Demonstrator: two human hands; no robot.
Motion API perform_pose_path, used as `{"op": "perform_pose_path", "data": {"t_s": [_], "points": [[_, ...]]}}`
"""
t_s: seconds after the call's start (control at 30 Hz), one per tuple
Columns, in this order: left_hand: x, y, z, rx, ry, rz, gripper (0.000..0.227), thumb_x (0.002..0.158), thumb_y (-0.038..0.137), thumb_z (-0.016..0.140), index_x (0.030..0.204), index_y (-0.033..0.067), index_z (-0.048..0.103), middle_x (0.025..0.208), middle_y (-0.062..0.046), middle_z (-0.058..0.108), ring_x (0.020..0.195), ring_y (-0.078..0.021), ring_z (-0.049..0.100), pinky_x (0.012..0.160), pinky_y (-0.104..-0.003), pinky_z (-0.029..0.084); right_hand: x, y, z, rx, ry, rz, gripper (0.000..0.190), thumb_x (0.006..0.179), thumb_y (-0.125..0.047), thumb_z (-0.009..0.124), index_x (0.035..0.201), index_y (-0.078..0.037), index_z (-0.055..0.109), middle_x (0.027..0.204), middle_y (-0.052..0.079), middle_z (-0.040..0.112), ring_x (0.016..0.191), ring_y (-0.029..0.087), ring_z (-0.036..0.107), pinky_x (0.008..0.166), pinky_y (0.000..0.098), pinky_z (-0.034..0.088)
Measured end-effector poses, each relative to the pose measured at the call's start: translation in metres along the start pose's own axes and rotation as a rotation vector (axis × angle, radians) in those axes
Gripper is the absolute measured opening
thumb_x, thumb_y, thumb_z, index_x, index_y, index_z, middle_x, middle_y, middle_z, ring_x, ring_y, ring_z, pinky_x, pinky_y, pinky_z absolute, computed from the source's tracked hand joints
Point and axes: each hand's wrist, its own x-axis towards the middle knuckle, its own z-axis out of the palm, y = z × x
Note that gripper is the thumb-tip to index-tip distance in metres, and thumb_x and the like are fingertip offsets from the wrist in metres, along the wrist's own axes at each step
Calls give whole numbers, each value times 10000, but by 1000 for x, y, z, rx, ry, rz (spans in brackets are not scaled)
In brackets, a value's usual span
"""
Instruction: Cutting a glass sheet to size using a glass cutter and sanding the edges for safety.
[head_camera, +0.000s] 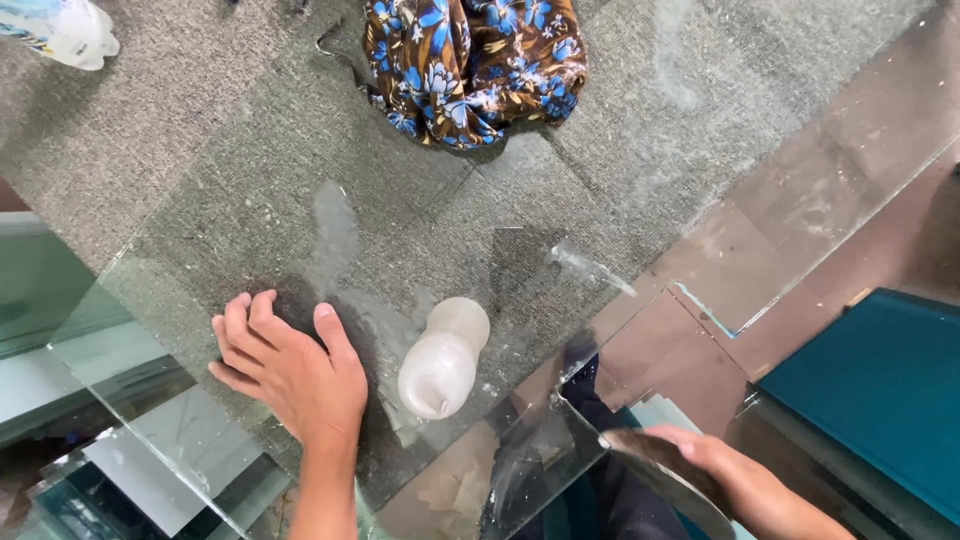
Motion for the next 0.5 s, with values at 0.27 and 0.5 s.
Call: {"op": "perform_pose_path", "data": {"t_s": [0.27,0.5], "points": [[0,2,-1,-2,43,12,502,1121,332,562,1470,-28,527,1586,-230,450,1533,-543,373,1182,-813,239,15,57,18,-394,900,-321,720,965,-422,569,1642,-177,590,1168,161,652,1048,306,597,1003,457,437],[0,0,1,-30,4,-10,496,1117,304,559,1480,-30,498,1609,-241,425,1557,-553,325,1184,-857,197,62,15,27,-715,1066,-537,698,1020,-508,568,1659,-227,534,1210,112,653,1077,328,573,901,484,478]]}}
